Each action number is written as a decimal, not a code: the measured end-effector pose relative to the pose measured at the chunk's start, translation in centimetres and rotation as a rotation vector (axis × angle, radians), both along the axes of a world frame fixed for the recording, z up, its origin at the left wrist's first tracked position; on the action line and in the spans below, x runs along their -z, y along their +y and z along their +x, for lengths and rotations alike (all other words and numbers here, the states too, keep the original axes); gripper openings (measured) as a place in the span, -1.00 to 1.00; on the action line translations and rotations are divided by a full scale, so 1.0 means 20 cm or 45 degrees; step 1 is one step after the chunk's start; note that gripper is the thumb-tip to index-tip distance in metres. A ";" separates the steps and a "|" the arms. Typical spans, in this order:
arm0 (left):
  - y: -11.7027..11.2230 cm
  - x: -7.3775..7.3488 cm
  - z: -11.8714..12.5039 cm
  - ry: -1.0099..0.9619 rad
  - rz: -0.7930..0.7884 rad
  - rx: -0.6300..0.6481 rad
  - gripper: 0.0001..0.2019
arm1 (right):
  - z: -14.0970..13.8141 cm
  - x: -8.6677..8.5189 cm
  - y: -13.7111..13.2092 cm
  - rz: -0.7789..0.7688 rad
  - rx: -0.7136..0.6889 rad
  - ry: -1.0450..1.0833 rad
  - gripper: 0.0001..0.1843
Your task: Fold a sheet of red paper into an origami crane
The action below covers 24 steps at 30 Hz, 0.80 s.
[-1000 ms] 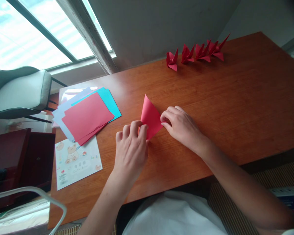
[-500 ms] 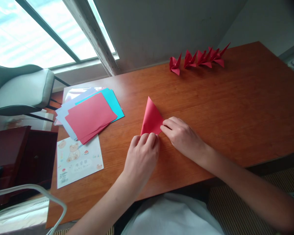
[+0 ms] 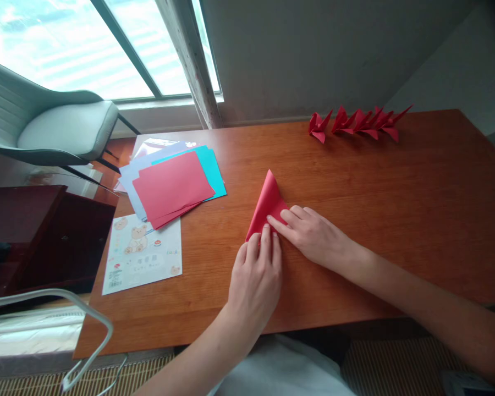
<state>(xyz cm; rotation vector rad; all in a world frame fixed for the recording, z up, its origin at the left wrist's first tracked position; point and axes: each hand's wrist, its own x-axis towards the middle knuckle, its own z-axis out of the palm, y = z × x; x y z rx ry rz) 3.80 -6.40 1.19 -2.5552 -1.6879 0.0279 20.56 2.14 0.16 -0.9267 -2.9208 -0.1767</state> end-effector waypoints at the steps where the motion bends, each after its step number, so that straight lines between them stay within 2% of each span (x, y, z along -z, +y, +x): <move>1: -0.01 0.01 0.01 -0.007 0.006 -0.019 -0.53 | 0.01 0.00 0.02 -0.003 -0.041 -0.013 -0.55; 8: -0.03 0.02 0.03 -0.060 0.020 -0.124 -0.53 | 0.01 0.01 0.11 -0.053 -0.188 -0.080 -0.48; 17: -0.02 0.02 0.02 -0.086 0.021 -0.091 -0.55 | -0.03 -0.03 0.15 -0.101 -0.218 -0.176 -0.46; 24: -0.01 0.02 0.03 -0.100 0.027 -0.082 -0.56 | -0.06 -0.06 0.15 -0.125 -0.173 -0.254 -0.44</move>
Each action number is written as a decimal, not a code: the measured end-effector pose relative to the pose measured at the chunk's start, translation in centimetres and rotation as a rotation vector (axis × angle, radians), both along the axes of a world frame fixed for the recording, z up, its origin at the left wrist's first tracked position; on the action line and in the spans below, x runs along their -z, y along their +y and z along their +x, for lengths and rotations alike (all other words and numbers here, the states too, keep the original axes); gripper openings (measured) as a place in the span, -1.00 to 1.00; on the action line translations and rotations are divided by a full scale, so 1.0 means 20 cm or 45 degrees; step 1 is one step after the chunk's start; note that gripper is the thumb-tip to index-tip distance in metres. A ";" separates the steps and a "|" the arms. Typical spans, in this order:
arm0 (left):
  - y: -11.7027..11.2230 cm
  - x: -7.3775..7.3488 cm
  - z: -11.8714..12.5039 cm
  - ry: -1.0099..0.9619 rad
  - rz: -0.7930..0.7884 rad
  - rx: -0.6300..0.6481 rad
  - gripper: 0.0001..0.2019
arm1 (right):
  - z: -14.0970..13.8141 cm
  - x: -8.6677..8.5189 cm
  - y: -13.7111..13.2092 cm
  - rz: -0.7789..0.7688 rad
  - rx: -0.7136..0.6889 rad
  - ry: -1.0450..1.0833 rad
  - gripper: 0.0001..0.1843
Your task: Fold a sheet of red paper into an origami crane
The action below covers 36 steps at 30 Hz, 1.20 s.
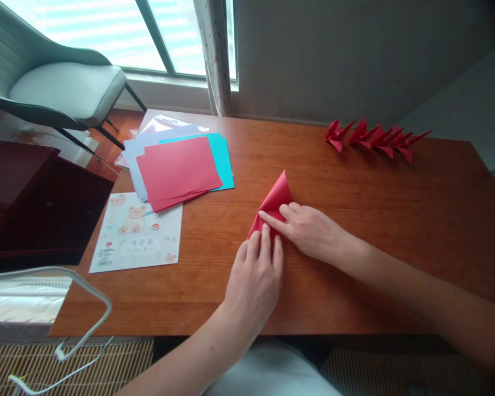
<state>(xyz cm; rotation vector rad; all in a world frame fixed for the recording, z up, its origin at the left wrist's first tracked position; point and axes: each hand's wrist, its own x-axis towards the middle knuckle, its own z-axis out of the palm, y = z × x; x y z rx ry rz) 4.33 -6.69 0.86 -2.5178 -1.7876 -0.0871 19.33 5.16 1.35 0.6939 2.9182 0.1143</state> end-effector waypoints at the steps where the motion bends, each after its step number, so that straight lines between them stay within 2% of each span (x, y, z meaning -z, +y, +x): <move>1: 0.00 0.00 0.00 -0.001 0.000 0.002 -0.56 | -0.01 -0.01 0.00 -0.005 0.009 -0.013 -0.44; 7: 0.01 0.00 0.00 -0.002 -0.011 0.000 -0.56 | -0.03 -0.03 0.01 -0.041 0.047 -0.078 -0.43; 21: 0.00 0.00 -0.01 0.025 0.023 0.033 -0.55 | -0.01 -0.01 -0.01 -0.003 0.074 -0.068 -0.42; 36: 0.00 0.00 -0.01 0.018 -0.013 0.037 -0.56 | -0.02 -0.02 0.00 -0.110 0.213 -0.116 -0.39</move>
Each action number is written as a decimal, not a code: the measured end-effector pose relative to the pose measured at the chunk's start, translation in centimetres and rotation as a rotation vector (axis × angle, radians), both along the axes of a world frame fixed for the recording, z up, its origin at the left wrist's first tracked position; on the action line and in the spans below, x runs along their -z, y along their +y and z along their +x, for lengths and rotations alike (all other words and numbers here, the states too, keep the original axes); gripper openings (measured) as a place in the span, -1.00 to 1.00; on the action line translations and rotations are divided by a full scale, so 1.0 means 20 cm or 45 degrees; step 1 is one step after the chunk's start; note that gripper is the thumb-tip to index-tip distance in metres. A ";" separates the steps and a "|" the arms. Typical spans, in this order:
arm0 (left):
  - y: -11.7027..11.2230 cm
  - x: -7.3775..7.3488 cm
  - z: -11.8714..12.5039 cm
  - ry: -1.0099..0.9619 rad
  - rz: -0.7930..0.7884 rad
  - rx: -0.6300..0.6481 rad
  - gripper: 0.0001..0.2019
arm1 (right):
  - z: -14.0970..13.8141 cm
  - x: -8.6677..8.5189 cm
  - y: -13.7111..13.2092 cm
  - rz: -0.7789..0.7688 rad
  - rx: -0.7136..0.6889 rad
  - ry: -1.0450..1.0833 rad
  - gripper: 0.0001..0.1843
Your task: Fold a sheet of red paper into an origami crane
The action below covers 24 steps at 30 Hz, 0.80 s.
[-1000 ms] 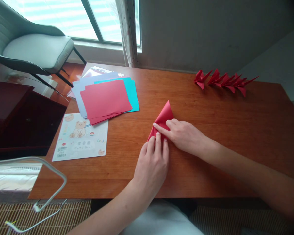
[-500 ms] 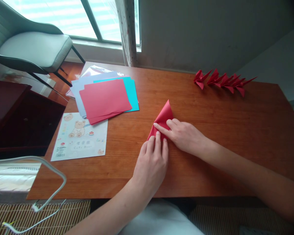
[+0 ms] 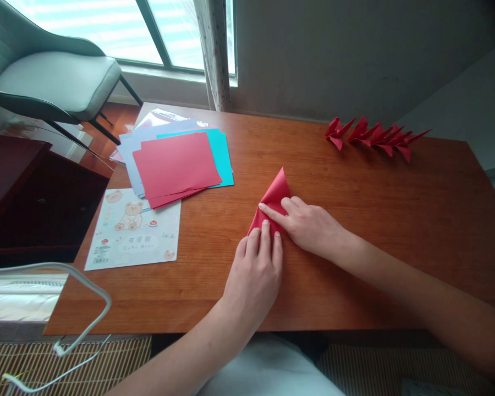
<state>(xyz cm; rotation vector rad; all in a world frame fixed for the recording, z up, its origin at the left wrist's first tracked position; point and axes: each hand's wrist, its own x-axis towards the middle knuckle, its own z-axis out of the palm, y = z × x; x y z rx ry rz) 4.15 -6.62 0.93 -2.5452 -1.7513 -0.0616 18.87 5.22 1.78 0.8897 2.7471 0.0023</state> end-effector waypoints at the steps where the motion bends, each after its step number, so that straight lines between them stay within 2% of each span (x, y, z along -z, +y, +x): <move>1: 0.00 0.00 0.00 -0.002 -0.004 -0.002 -0.56 | 0.00 0.00 0.00 0.002 0.002 0.009 -0.38; 12: 0.03 -0.02 -0.02 -0.071 -0.079 -0.017 -0.56 | 0.00 0.04 -0.03 0.028 0.030 0.063 -0.36; 17: 0.09 -0.05 0.00 -0.093 -0.192 -0.067 -0.67 | 0.01 0.05 -0.03 0.057 0.019 0.082 -0.36; 24: 0.11 -0.08 0.00 -0.090 -0.256 -0.039 -0.70 | 0.01 0.06 -0.03 0.073 0.024 0.102 -0.36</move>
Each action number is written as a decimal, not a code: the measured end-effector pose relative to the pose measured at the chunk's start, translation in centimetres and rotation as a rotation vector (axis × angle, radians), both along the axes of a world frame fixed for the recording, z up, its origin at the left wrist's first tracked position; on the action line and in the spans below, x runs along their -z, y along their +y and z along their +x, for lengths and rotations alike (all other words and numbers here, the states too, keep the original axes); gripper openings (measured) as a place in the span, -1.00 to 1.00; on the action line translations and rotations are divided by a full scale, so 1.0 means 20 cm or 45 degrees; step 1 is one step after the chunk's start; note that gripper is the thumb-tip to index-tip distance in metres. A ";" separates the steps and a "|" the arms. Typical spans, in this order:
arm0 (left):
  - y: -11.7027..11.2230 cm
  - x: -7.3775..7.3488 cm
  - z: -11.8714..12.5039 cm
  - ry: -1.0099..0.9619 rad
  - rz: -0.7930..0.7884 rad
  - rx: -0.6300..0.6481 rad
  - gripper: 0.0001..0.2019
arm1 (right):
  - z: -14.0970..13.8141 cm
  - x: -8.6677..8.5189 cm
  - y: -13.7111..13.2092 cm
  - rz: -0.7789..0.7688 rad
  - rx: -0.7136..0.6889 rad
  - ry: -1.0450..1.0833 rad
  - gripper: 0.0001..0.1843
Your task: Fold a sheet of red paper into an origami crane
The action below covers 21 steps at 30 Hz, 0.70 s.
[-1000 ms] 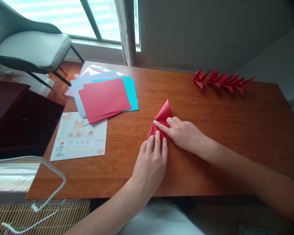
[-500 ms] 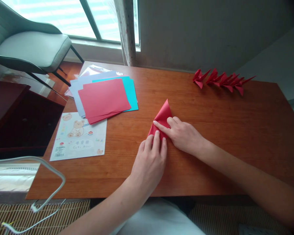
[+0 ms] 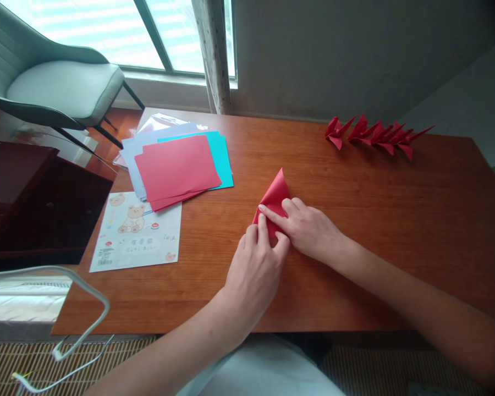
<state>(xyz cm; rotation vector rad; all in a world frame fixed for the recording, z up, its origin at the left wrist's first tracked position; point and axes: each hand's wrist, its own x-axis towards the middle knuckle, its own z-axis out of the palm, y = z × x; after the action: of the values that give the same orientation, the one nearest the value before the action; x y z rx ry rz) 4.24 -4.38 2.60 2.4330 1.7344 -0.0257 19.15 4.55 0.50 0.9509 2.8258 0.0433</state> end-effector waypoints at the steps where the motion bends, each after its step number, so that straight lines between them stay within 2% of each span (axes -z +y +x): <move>1: 0.00 0.00 0.00 -0.008 0.002 -0.003 -0.69 | 0.00 0.00 0.00 0.004 0.004 0.001 -0.36; 11: 0.00 0.01 0.03 -0.038 0.049 -0.087 -0.62 | 0.00 0.01 -0.01 0.011 0.021 0.029 -0.38; 17: 0.01 0.01 0.00 -0.026 0.018 -0.066 -0.68 | -0.01 0.00 -0.01 0.010 0.032 0.014 -0.37; 21: 0.00 0.01 -0.02 0.004 -0.018 -0.023 -0.63 | -0.01 0.00 -0.01 -0.007 0.033 0.016 -0.36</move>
<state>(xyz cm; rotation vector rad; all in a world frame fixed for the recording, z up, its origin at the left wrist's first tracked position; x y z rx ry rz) 3.86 -4.28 2.34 2.4084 1.7506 -0.0395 18.99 4.37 0.60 0.9895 2.8235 0.0270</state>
